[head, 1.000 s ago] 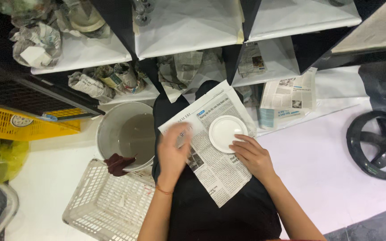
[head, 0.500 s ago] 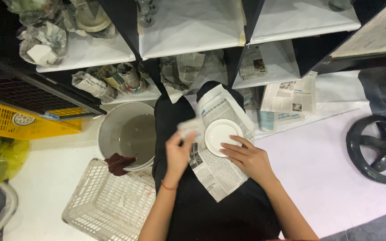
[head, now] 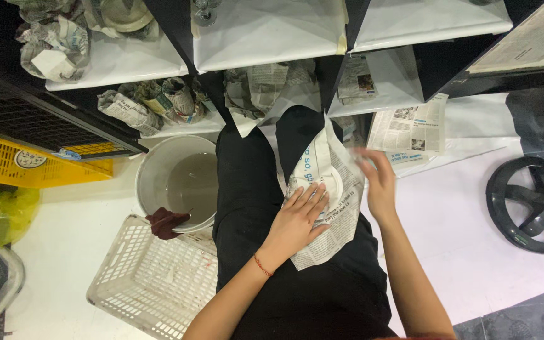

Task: The person sits on the floor and wraps individual white ceramic plates and a clear glass tumbler with newspaper sheets. They fold the paper around each item and place the wrapped items onto a nearby shelf.

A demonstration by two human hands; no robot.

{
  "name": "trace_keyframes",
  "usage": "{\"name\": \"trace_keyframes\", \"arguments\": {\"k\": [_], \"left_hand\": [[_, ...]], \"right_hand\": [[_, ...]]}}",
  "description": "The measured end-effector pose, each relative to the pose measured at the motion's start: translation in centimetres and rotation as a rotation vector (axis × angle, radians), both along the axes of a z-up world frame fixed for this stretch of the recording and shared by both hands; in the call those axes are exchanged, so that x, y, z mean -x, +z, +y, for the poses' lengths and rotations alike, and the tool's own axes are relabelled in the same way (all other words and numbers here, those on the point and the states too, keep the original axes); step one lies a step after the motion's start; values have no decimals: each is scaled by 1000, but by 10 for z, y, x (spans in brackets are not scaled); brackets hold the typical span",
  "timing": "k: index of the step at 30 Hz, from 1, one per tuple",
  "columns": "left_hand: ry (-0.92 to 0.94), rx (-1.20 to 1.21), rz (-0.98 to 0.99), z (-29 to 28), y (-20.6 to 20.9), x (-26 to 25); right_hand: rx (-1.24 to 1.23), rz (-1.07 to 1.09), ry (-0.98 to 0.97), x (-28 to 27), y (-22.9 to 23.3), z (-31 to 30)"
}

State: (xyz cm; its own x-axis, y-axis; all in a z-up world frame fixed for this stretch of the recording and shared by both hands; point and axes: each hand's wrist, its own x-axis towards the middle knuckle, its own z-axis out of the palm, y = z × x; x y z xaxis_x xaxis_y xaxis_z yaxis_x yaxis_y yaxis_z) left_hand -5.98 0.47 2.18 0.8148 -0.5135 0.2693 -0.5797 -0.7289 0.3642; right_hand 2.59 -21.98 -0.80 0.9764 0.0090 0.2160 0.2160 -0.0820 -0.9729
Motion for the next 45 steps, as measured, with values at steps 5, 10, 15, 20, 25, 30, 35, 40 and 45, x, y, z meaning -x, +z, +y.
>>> {"name": "trace_keyframes", "arguments": {"k": [5, 10, 15, 20, 25, 30, 35, 40, 45], "left_hand": [[2, -78, -38, -2, 1, -3], [24, -62, -26, -2, 3, -2], [28, -61, -7, -3, 4, -3], [8, -95, 47, -4, 5, -4], [14, -90, -62, -5, 6, -2], [16, -86, 29, -5, 5, -2], [6, 38, -6, 2, 4, 5], [74, 308, 217, 25, 4, -3], [92, 352, 56, 27, 20, -37]], "right_hand": [[194, 228, 158, -70, 4, 31], [62, 205, 288, -73, 27, 22], [61, 81, 332, -8, 57, 8], [349, 158, 286, 25, 73, 30], [590, 5, 90, 27, 78, 38], [847, -535, 213, 21, 80, 36], [849, -364, 437, 26, 73, 30], [881, -324, 457, 35, 70, 26], [851, -301, 458, 39, 61, 23]]}}
